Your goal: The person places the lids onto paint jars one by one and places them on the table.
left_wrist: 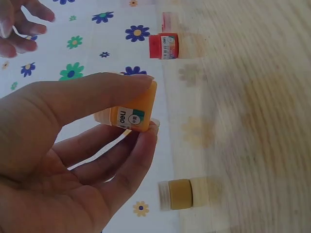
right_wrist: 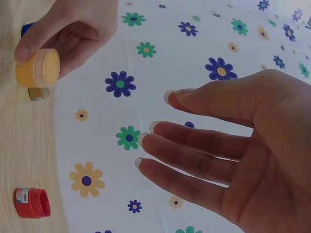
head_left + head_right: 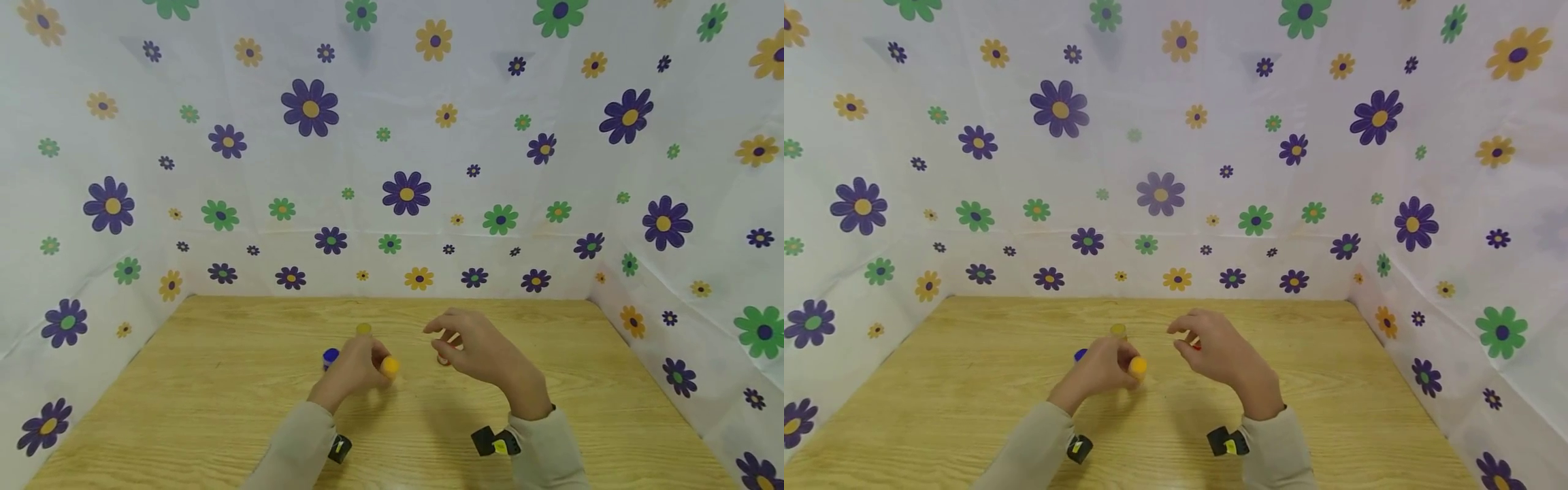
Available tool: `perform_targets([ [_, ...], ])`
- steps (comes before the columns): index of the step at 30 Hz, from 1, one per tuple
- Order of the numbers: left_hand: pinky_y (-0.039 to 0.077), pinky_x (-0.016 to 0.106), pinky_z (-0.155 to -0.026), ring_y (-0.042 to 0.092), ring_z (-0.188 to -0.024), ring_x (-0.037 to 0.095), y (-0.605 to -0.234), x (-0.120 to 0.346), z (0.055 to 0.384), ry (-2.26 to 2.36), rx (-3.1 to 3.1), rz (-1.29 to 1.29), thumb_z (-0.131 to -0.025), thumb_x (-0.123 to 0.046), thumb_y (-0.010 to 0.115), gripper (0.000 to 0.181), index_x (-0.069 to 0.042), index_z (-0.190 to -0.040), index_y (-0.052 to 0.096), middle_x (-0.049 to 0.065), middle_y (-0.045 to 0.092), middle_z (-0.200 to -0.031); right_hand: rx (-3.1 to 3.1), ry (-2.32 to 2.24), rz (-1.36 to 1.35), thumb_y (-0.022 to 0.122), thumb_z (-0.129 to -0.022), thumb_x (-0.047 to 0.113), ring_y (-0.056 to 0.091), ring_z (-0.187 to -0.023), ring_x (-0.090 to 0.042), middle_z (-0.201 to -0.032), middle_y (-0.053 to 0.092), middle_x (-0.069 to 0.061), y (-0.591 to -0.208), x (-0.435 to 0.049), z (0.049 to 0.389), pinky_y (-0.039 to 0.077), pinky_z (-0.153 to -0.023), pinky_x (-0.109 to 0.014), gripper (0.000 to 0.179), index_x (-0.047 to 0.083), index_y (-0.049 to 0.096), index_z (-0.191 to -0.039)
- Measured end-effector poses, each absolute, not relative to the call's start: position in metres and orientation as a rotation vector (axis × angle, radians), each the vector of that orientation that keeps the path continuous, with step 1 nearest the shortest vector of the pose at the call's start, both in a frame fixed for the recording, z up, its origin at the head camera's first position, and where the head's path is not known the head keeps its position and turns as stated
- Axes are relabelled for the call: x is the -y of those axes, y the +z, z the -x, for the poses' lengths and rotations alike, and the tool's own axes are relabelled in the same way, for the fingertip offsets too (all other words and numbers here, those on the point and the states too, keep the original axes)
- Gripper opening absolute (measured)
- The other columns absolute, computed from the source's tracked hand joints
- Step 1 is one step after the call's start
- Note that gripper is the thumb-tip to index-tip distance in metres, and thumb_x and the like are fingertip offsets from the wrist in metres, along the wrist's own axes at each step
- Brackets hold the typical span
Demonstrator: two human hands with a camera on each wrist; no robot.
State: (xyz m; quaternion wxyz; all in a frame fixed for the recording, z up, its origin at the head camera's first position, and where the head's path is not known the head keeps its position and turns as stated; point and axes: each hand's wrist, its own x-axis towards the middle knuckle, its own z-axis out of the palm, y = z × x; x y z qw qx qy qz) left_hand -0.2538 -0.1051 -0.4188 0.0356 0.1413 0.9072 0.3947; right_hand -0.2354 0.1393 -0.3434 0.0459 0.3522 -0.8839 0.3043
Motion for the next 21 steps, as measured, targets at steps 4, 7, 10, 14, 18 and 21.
perform_targets([
  [4,0.055,0.033,-0.074,0.062,-0.08,0.017,-0.423,0.098,0.266,1.189,-2.781,-0.393,-0.072,0.001,0.087,0.028,-0.002,-0.098,0.077,0.006,0.073,-0.091,2.699,0.93,-1.063,0.064,-0.099,0.006,0.073,-0.095,-0.02,-0.115,0.072,-0.01,-0.344,-0.141,0.235,0.062,-0.082,-0.029,0.021,0.004,0.073,-0.118],
  [7,0.056,0.032,-0.073,0.063,-0.078,0.016,-0.429,0.093,0.273,1.186,-2.763,-0.374,-0.073,0.002,0.087,0.026,-0.001,-0.097,0.078,0.006,0.074,-0.088,2.709,0.916,-1.062,0.064,-0.1,0.007,0.074,-0.095,-0.021,-0.116,0.073,-0.011,-0.345,-0.143,0.236,0.062,-0.083,-0.031,0.02,0.004,0.073,-0.118],
  [10,0.056,0.031,-0.072,0.062,-0.078,0.016,-0.433,0.089,0.277,1.192,-2.742,-0.35,-0.072,0.004,0.086,0.026,-0.001,-0.096,0.078,0.006,0.073,-0.088,2.732,0.901,-1.053,0.064,-0.1,0.007,0.073,-0.096,-0.022,-0.117,0.073,-0.012,-0.347,-0.146,0.238,0.062,-0.084,-0.035,0.02,0.004,0.073,-0.118],
  [14,0.055,0.03,-0.07,0.062,-0.077,0.017,-0.435,0.084,0.281,1.212,-2.716,-0.314,-0.07,0.008,0.084,0.027,0.0,-0.096,0.078,0.008,0.073,-0.088,2.781,0.87,-1.01,0.064,-0.101,0.009,0.072,-0.097,-0.023,-0.117,0.074,-0.013,-0.347,-0.152,0.24,0.062,-0.085,-0.04,0.019,0.004,0.073,-0.117],
  [18,0.056,0.029,-0.07,0.062,-0.077,0.017,-0.437,0.083,0.285,1.23,-2.702,-0.293,-0.071,0.01,0.084,0.03,0.003,-0.099,0.078,0.009,0.073,-0.091,2.829,0.844,-0.949,0.065,-0.101,0.012,0.072,-0.096,-0.022,-0.117,0.075,-0.013,-0.345,-0.159,0.241,0.061,-0.085,-0.041,0.019,0.005,0.074,-0.116],
  [21,0.056,0.03,-0.07,0.062,-0.078,0.017,-0.44,0.082,0.288,1.237,-2.707,-0.292,-0.072,0.008,0.085,0.031,0.004,-0.101,0.077,0.011,0.072,-0.093,2.843,0.831,-0.925,0.065,-0.1,0.012,0.071,-0.096,-0.022,-0.117,0.075,-0.013,-0.343,-0.163,0.241,0.061,-0.084,-0.039,0.019,0.005,0.074,-0.115],
])
